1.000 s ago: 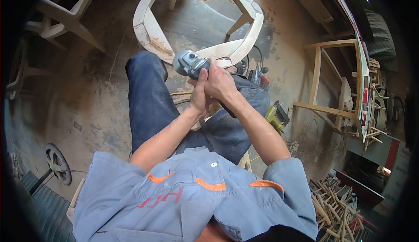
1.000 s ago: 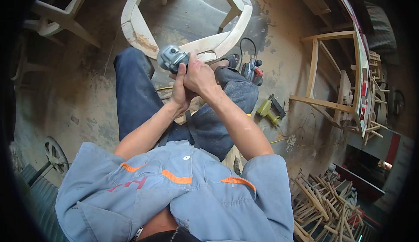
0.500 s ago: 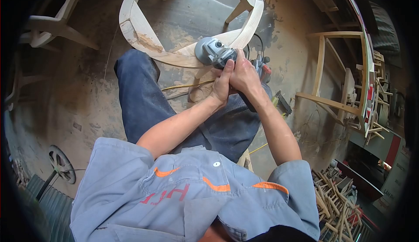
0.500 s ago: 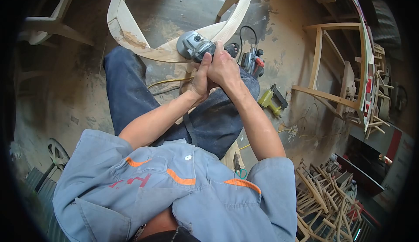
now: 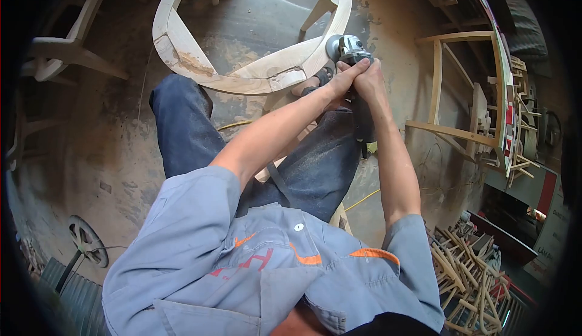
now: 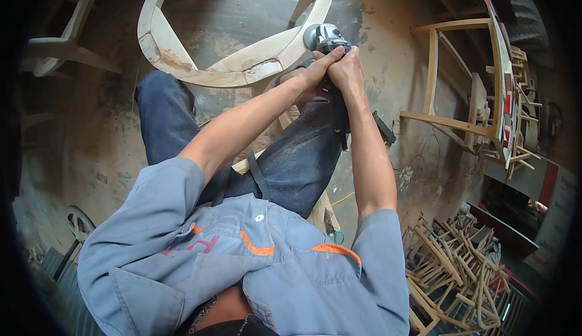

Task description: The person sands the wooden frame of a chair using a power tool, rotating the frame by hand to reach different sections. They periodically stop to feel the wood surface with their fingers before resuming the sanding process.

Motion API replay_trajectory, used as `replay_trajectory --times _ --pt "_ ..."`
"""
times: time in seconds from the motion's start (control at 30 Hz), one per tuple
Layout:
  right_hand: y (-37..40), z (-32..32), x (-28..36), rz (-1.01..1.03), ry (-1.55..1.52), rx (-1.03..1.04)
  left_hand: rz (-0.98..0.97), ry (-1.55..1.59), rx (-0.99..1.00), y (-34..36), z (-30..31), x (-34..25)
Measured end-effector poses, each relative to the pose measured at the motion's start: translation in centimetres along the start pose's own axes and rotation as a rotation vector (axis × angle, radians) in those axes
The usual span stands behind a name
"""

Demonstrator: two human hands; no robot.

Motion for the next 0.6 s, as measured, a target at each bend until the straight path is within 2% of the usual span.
replay_trajectory --times 0.13,0.2,0.23,0.3,0.33,0.4,0.53,0.6 --pt "2.8 -1.6 2.1 0.119 -0.005 -0.025 -0.017 -0.030 -0.039 3.5 2.4 0.1" --pt "5.6 -3.4 4.0 0.279 0.041 0.048 -0.120 0.113 -0.183 6.4 4.9 1.8" --pt "7.2 -4.3 5.0 0.317 0.021 0.125 -0.159 0.148 -0.164 8.4 6.1 2.2" --pt "10.8 -5.9 8.2 0.463 0.147 0.242 -0.335 0.277 -0.302 11.5 8.4 3.7" --pt "12.3 -6.2 9.8 0.520 0.142 0.290 -0.416 0.250 -0.259 15.5 6.8 1.7" --pt "13.4 -7.2 10.9 0.566 0.144 0.407 -0.458 0.376 -0.382 16.0 8.0 2.6" --pt "10.4 -5.8 9.8 0.485 0.176 0.287 -0.400 0.368 -0.263 13.0 6.9 1.3" --pt "8.2 -4.3 8.4 0.466 0.172 0.254 -0.341 0.324 -0.321 11.2 5.2 1.2"
Point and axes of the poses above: each hand's wrist, its own y-axis away from the middle knuckle, its own z-axis out of the back of the hand, x = y × z, the point moved 3 cm from there along -y, towards the middle knuckle, and after that the axes turned 11 degrees about -x, right-handed, at the moved point
